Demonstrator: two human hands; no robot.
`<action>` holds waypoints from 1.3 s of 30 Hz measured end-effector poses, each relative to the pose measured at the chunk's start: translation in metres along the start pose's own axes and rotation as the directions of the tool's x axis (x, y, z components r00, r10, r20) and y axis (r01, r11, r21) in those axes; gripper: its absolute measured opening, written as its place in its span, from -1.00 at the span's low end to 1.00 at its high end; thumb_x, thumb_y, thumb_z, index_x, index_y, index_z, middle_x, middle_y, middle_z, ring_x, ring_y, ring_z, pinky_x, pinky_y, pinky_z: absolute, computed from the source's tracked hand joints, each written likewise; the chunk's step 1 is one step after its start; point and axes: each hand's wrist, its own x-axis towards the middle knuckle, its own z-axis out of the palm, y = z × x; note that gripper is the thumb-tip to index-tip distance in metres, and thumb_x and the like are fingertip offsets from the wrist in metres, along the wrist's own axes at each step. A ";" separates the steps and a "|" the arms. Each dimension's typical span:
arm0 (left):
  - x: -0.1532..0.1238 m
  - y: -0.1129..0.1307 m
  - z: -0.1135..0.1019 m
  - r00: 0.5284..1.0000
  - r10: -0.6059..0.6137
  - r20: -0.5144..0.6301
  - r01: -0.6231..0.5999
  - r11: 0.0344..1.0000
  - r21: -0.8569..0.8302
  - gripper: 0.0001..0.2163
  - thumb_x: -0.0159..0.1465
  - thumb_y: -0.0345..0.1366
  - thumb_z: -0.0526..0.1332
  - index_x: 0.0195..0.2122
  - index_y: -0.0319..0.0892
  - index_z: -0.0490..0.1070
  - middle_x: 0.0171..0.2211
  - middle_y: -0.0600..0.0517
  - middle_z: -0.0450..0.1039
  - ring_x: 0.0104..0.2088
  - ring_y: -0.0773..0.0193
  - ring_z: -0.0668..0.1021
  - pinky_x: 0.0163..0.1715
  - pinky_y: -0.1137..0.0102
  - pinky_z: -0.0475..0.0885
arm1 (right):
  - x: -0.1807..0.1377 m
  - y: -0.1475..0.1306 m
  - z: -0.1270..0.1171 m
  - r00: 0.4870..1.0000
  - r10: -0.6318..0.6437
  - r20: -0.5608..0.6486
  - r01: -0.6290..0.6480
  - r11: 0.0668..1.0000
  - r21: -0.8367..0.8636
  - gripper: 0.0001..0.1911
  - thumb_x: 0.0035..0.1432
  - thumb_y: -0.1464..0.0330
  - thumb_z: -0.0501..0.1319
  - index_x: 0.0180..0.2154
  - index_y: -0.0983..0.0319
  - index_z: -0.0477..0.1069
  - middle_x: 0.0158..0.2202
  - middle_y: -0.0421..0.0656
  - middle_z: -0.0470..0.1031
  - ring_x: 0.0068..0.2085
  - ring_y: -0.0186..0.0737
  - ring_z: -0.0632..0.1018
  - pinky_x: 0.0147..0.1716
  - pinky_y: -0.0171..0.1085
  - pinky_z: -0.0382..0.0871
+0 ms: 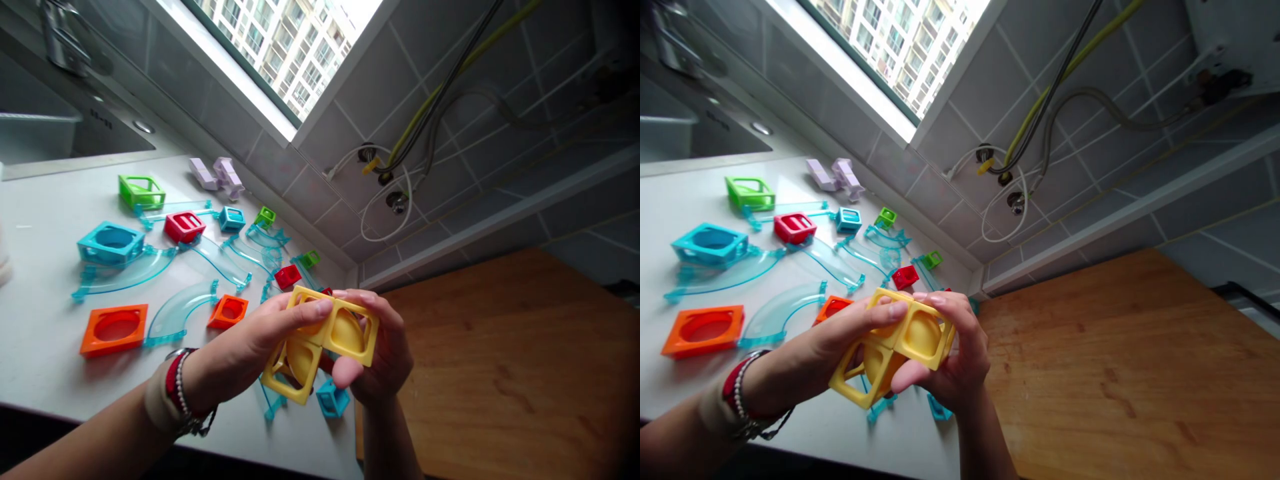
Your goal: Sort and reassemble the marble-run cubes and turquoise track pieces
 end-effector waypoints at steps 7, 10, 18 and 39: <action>-0.001 0.003 -0.006 0.999 -0.053 0.009 0.052 0.998 0.022 -0.73 0.30 -0.10 0.38 -0.17 -0.22 0.64 -0.36 0.03 0.67 -0.44 0.29 0.66 -0.47 0.53 0.50 | 0.001 0.003 0.002 1.000 0.014 0.026 -0.013 0.998 -0.060 -0.30 0.13 -0.12 0.38 0.19 0.03 0.37 -0.05 -0.03 0.59 -0.01 0.09 0.64 -0.01 0.11 0.59; -0.001 0.002 -0.006 1.000 -0.027 0.001 0.027 0.997 0.072 -0.74 0.31 -0.10 0.34 -0.15 -0.19 0.65 -0.36 0.11 0.67 -0.43 0.29 0.66 -0.45 0.52 0.48 | 0.001 0.004 0.000 0.999 -0.013 0.036 0.014 0.999 -0.032 -0.32 0.14 -0.07 0.41 0.20 0.04 0.38 -0.06 -0.04 0.60 -0.02 0.07 0.65 0.00 0.10 0.58; 0.001 -0.002 -0.008 1.000 0.006 -0.016 -0.005 0.996 0.093 -0.69 0.32 -0.07 0.36 -0.10 -0.22 0.62 -0.41 0.05 0.63 -0.48 0.30 0.63 -0.51 0.54 0.49 | -0.001 0.005 -0.008 0.990 0.074 0.122 -0.065 0.995 -0.075 -0.22 0.11 -0.13 0.40 0.26 0.02 0.33 0.04 -0.02 0.59 0.06 0.09 0.64 0.05 0.09 0.57; 0.017 -0.007 -0.026 0.967 0.190 -0.168 -0.182 0.981 0.063 -0.57 0.37 -0.12 0.32 0.19 -0.20 0.48 -0.03 -0.17 0.68 -0.16 0.00 0.73 -0.27 0.32 0.64 | -0.120 0.070 -0.044 0.615 0.782 0.104 -0.524 0.504 -0.687 -0.25 0.31 0.32 0.22 0.46 0.10 0.09 0.40 0.03 0.25 0.40 0.08 0.34 0.37 0.08 0.25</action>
